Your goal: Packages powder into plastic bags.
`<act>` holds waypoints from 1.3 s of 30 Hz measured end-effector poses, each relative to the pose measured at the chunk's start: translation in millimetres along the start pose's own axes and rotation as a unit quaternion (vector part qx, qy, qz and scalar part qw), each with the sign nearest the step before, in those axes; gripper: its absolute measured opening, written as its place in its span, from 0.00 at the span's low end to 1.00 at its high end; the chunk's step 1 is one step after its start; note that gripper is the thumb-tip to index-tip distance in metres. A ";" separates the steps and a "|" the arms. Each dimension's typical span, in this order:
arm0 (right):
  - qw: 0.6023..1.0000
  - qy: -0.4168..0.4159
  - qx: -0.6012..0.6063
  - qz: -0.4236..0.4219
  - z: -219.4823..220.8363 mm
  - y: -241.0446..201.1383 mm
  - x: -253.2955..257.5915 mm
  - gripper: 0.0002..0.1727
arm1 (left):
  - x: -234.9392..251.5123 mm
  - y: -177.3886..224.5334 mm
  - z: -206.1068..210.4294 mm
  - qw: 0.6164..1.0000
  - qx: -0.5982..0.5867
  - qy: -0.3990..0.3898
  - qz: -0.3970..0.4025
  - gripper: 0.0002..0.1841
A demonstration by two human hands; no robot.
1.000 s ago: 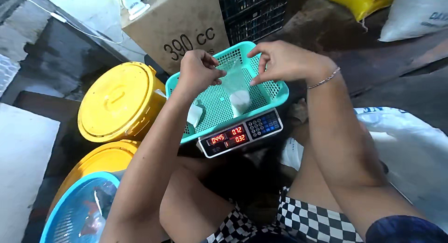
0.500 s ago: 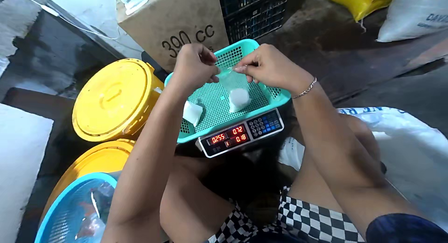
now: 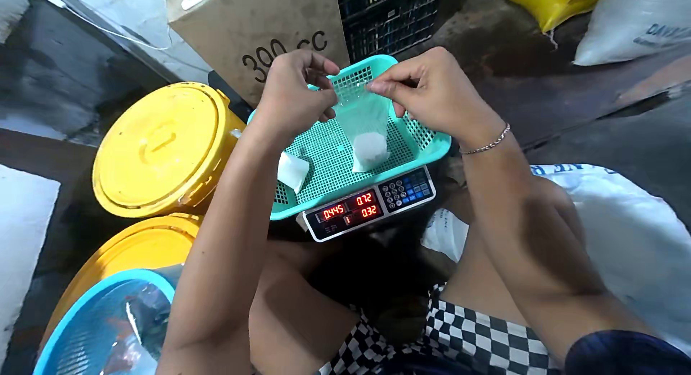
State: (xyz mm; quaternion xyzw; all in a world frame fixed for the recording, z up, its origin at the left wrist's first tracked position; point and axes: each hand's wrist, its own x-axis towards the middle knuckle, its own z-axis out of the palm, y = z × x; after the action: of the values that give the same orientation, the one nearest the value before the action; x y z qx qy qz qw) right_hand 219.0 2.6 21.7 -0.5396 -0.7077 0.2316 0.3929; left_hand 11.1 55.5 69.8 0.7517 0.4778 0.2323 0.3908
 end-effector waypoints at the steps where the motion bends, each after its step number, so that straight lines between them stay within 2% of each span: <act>1: 1.000 -0.010 -0.003 0.011 0.9 1.6 0.3 0.13 | 2.5 -2.6 0.1 1.000 -0.001 -0.008 -0.010 0.18; 6: 0.999 -0.035 0.012 0.012 -3.5 1.3 -3.0 0.13 | -1.5 -5.0 2.4 1.000 0.000 0.008 0.001 0.18; 7: 0.998 -0.059 0.026 0.029 -6.6 3.5 -3.9 0.17 | -1.5 -6.5 4.3 1.000 -0.003 0.008 0.004 0.18; 9: 0.989 -0.122 0.045 0.076 -6.2 10.4 -1.3 0.39 | -0.3 -9.7 8.1 1.000 -0.026 0.010 0.007 0.18; 10: 0.984 -0.145 0.049 0.087 0.1 15.4 1.0 0.44 | 0.2 -10.1 10.5 0.999 -0.041 0.016 0.012 0.18; 11: 0.983 -0.154 0.059 0.086 9.7 21.2 2.8 0.40 | 0.5 -9.8 13.8 0.998 -0.057 0.022 0.022 0.18; 13: 0.986 -0.142 0.075 0.053 29.1 28.4 5.2 0.15 | 0.9 -8.6 21.8 0.996 -0.075 0.029 0.049 0.17; 14: 0.987 -0.139 0.071 0.036 33.9 27.7 7.0 0.09 | 1.1 -8.3 24.5 0.994 -0.081 0.033 0.064 0.16; 17: 0.991 -0.104 0.080 -0.013 33.7 19.6 8.8 0.10 | 1.1 -16.7 21.2 0.985 -0.119 0.031 0.125 0.12; 18: 0.992 -0.086 0.085 -0.025 34.1 18.7 8.6 0.09 | 2.4 -24.5 17.9 0.981 -0.133 0.011 0.143 0.14; 21: 0.993 -0.102 0.060 -0.017 36.8 20.1 9.4 0.09 | 14.0 -70.1 14.6 0.973 -0.111 -0.114 0.169 0.41; 23: 0.990 -0.125 0.062 -0.002 44.6 19.5 9.5 0.11 | 14.6 -106.1 28.3 0.969 -0.102 -0.165 0.156 0.42; 25: 0.988 -0.139 0.070 0.001 49.6 11.7 9.8 0.12 | 8.1 -131.4 51.4 0.964 -0.122 -0.179 0.155 0.45; 27: 0.986 -0.150 0.071 0.005 53.6 6.2 10.0 0.11 | 3.9 -142.4 76.2 0.958 -0.140 -0.174 0.179 0.36; 30: 0.976 -0.189 0.101 0.034 54.0 6.9 8.6 0.12 | 7.3 -141.2 94.2 0.961 -0.155 -0.165 0.160 0.22; 31: 0.969 -0.215 0.109 0.050 50.8 9.6 8.1 0.16 | 11.1 -141.8 96.1 0.961 -0.160 -0.164 0.155 0.19; 33: 0.958 -0.258 0.089 0.089 46.2 18.9 7.6 0.34 | 14.4 -141.0 94.4 0.958 -0.154 -0.171 0.170 0.21; 34: 0.958 -0.258 0.082 0.091 47.7 23.3 8.1 0.38 | 14.3 -138.1 93.3 0.958 -0.147 -0.167 0.178 0.23; 35: 0.962 -0.249 0.079 0.078 51.3 26.0 8.7 0.34 | 14.0 -136.4 93.2 0.959 -0.135 -0.161 0.189 0.25; 37: 0.972 -0.222 0.070 0.039 61.2 21.3 9.6 0.13 | 11.0 -133.9 94.2 0.973 -0.084 -0.140 0.161 0.24; 38: 0.975 -0.210 0.070 0.025 64.6 15.6 10.2 0.09 | 6.6 -128.4 92.8 0.983 -0.038 -0.135 0.115 0.19; 39: 0.976 -0.202 0.082 0.025 65.0 9.1 10.8 0.10 | 4.0 -122.5 92.6 0.988 -0.005 -0.134 0.077 0.15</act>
State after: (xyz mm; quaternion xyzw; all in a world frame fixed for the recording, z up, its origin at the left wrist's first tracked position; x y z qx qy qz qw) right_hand 170.8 21.9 -19.9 -0.4653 -0.7370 0.4031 0.2788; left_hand 14.1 54.4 -83.8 0.8087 0.3605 0.1609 0.4361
